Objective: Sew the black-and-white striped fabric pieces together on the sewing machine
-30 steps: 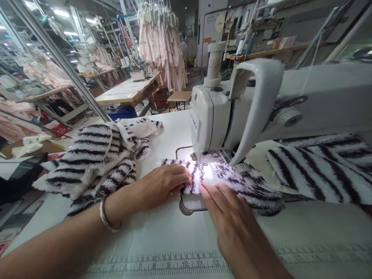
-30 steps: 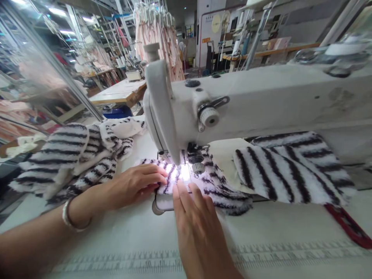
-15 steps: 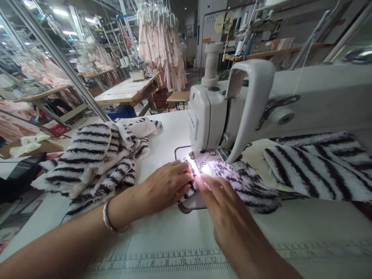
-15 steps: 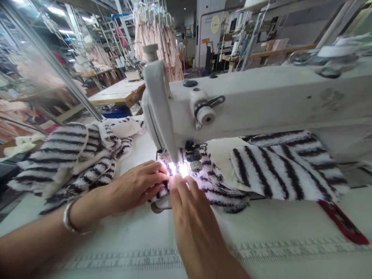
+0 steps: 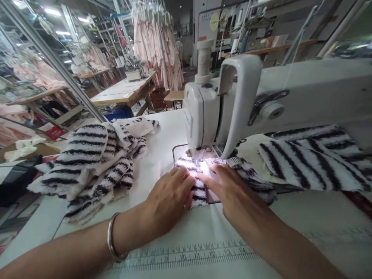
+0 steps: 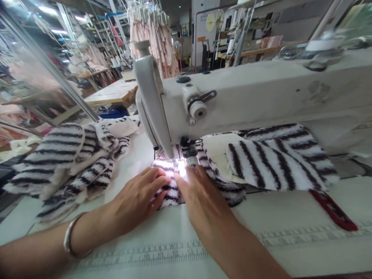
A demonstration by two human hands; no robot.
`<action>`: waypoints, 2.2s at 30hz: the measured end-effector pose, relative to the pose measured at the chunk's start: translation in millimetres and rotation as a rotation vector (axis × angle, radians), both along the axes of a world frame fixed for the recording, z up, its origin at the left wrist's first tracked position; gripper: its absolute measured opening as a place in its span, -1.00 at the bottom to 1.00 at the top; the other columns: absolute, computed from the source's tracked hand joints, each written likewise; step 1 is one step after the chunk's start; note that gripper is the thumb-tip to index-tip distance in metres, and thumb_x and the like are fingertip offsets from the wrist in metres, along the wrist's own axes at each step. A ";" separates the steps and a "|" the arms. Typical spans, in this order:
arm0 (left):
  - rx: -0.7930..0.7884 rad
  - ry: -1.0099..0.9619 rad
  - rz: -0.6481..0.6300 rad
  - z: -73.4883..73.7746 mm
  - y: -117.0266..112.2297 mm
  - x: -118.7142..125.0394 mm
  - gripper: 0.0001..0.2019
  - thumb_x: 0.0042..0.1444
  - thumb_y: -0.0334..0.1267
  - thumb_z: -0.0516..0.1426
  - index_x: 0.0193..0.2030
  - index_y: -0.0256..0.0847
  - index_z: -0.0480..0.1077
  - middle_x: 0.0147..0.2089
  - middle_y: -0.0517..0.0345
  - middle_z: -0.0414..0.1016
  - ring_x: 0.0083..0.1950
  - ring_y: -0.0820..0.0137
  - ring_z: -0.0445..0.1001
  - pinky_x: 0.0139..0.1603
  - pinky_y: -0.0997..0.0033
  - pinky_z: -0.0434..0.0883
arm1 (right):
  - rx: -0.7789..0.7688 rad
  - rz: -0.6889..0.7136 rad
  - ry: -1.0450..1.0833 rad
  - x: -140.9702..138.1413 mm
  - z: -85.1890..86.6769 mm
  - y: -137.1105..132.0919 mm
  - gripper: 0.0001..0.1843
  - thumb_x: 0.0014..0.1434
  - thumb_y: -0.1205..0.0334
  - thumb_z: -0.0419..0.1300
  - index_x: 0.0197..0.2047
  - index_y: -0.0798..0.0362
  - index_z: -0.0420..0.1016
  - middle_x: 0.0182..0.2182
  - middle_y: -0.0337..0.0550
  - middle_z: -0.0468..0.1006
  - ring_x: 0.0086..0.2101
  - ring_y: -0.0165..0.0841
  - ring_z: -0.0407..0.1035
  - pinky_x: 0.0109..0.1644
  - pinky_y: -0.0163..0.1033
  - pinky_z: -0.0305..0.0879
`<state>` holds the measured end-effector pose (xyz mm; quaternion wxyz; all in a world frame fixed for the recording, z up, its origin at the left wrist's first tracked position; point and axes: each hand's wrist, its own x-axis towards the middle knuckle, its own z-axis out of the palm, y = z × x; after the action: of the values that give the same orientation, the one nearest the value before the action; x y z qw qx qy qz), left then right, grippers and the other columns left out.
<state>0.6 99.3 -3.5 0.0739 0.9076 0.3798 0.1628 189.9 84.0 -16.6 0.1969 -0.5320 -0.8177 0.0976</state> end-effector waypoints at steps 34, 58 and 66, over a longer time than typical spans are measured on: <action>-0.037 -0.068 -0.140 0.1 -5.7 -2.6 -0.82 0.28 -0.40 -0.01 -0.11 -0.21 0.39 -0.14 0.05 0.48 -0.16 0.32 0.43 -0.13 0.23 0.45 | 0.437 -0.216 -0.082 -21.2 -26.7 -44.6 -0.46 0.07 0.62 -0.17 -0.04 0.13 0.48 -0.01 0.07 0.40 0.05 -0.11 0.25 -0.03 0.00 0.29; 0.156 0.198 0.016 5.2 31.7 -6.9 -0.83 0.16 -0.51 0.00 -0.13 -0.27 0.26 -0.20 0.02 0.38 -0.25 0.30 0.35 -0.22 0.25 0.44 | 0.341 -0.186 -0.104 -19.5 -35.1 -50.5 -0.38 0.11 0.64 -0.18 0.16 0.08 0.30 0.19 0.12 0.22 0.25 -0.07 -0.02 0.12 0.12 0.22; 0.183 0.244 0.082 -3.6 40.7 4.7 -0.87 0.13 -0.53 -0.02 -0.28 -0.28 0.27 -0.30 0.00 0.36 -0.31 0.25 0.34 -0.30 0.21 0.44 | 0.346 -0.208 -0.043 -18.3 -40.5 -52.5 -0.38 0.09 0.66 -0.18 0.12 0.07 0.34 0.18 0.08 0.23 0.25 -0.11 -0.02 0.17 0.07 0.20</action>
<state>5.3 140.0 -7.0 -0.0623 0.9074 0.4062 0.0882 171.6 31.5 -57.2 0.2768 -0.5738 -0.7670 -0.0764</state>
